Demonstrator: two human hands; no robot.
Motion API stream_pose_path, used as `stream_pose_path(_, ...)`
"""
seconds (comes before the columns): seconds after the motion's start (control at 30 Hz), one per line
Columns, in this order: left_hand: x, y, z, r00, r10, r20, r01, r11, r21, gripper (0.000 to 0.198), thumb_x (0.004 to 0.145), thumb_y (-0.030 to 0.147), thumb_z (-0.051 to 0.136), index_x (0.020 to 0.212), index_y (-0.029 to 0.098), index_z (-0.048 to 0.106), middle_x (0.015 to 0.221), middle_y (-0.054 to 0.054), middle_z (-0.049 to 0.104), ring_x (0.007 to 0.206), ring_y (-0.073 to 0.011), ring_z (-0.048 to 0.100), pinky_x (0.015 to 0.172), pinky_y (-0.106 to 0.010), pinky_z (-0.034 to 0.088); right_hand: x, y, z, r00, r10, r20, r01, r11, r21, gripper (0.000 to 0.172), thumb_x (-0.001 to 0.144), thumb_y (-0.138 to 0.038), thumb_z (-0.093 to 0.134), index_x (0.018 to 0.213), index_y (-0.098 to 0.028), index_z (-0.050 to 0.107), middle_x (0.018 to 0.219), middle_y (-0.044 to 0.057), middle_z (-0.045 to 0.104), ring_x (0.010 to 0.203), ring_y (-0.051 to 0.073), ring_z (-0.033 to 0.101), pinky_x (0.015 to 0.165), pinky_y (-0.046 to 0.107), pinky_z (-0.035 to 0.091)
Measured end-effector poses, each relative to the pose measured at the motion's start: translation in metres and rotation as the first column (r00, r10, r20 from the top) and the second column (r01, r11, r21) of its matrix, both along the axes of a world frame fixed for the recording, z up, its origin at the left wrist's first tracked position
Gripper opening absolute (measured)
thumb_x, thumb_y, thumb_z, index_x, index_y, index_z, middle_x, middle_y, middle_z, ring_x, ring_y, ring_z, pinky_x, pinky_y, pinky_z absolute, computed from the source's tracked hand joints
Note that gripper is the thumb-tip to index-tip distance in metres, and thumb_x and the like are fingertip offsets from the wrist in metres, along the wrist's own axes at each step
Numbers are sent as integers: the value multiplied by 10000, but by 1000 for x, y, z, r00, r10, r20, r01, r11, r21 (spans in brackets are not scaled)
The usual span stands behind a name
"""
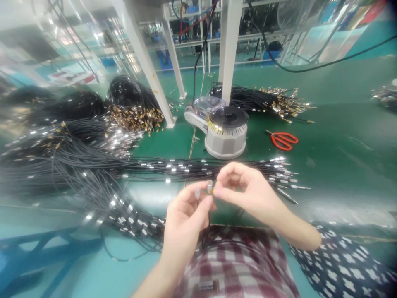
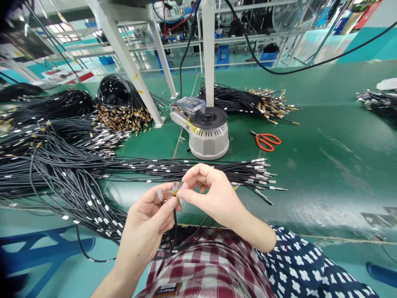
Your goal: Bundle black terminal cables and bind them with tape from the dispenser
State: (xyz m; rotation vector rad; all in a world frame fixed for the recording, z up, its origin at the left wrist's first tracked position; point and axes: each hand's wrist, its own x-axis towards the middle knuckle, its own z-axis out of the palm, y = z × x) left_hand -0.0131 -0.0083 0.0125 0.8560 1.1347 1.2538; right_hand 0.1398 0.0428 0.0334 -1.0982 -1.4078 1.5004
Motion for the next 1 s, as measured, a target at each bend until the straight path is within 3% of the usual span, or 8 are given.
stream_pose_path(0.57,0,-3,0,1000,-28,2,28,1000,-11,218,841,254,678,1055,221,659,680,3,603,445,-23,337,404,-159,255,-3,1,0,1000,-14,-9,14,999,28,170,693,-175,717,748,-179,557,734,-11,622,686,138,600,660,291,452)
stream_pose_path(0.87,8,-3,8,996,86,-3,-86,996,-35,192,798,287,710,961,193,670,589,22,568,420,-26,306,402,-167,244,-9,-6,2,998,-66,11,65,994,88,162,707,-130,686,717,-190,536,702,-27,614,655,128,585,653,286,427)
stream_pose_path(1.0,5,0,3,998,56,41,-55,998,-25,148,848,297,655,940,182,666,582,22,560,406,-19,282,396,-179,189,-11,-5,1,998,-69,3,68,992,102,167,708,-130,691,720,-193,537,707,-23,620,669,136,600,677,292,438)
